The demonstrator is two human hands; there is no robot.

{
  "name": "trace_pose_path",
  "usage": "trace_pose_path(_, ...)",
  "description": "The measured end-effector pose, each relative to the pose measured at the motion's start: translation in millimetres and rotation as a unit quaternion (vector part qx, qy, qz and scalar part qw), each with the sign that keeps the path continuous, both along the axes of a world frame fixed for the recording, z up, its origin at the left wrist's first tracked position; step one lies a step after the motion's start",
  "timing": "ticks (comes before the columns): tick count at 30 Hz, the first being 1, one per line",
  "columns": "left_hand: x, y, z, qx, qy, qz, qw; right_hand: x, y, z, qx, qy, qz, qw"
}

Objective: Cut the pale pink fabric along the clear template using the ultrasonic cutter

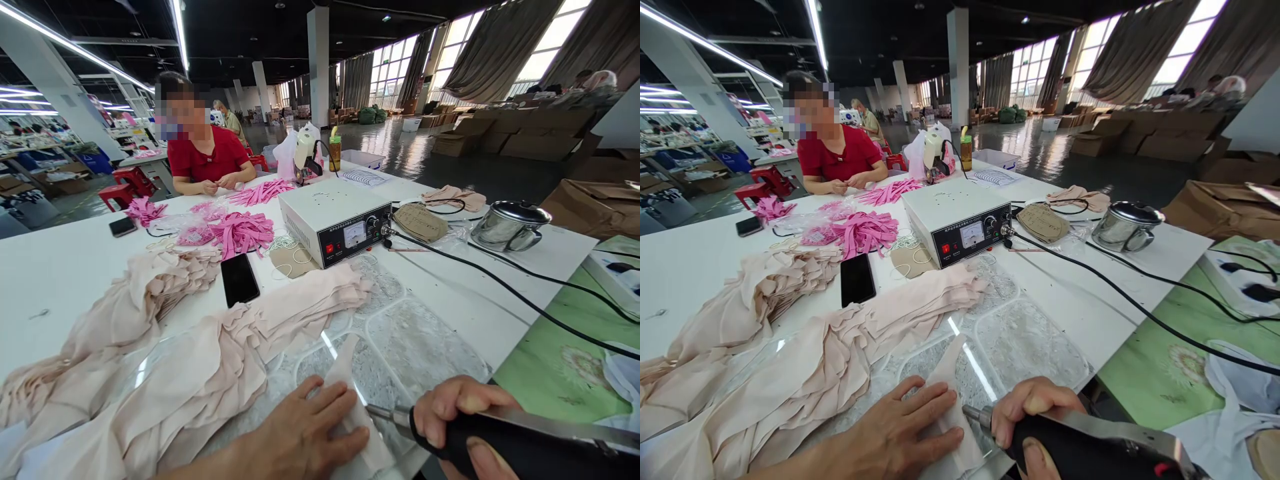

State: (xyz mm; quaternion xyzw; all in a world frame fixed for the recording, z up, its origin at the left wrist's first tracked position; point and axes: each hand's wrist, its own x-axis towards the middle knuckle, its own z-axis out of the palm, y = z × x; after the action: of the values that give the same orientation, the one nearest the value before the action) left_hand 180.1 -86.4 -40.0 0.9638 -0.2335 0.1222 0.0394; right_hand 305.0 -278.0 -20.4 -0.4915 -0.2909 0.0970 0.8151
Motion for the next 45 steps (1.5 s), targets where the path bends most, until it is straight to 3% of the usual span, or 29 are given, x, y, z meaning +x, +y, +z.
trace_pose_path(10, 1.9, -0.4, 13.0, -0.002, 0.029, 0.001, 1.000, 3.7, 14.9, -6.1, -0.017, -0.013, 0.007, 1.000)
trace_pose_path(21, 2.5, 1.1, 0.5, -0.003, 0.002, -0.006, 1.000, 8.1, 16.5, -6.9, -0.032, -0.077, 0.024, 0.996)
trace_pose_path(29, -5.7, 15.3, 18.8, -0.008, 0.058, -0.059, 0.997, 10.5, 19.1, -3.5, 0.044, 0.049, -0.038, 0.997)
trace_pose_path(34, -10.5, 17.5, 20.9, -0.020, 0.080, -0.056, 0.995, 18.3, 33.9, -6.7, 0.093, 0.054, -0.060, 0.992)
trace_pose_path(45, -8.1, 19.6, 28.5, -0.013, 0.134, -0.073, 0.988, 23.6, 53.5, -13.3, 0.088, 0.051, -0.044, 0.994)
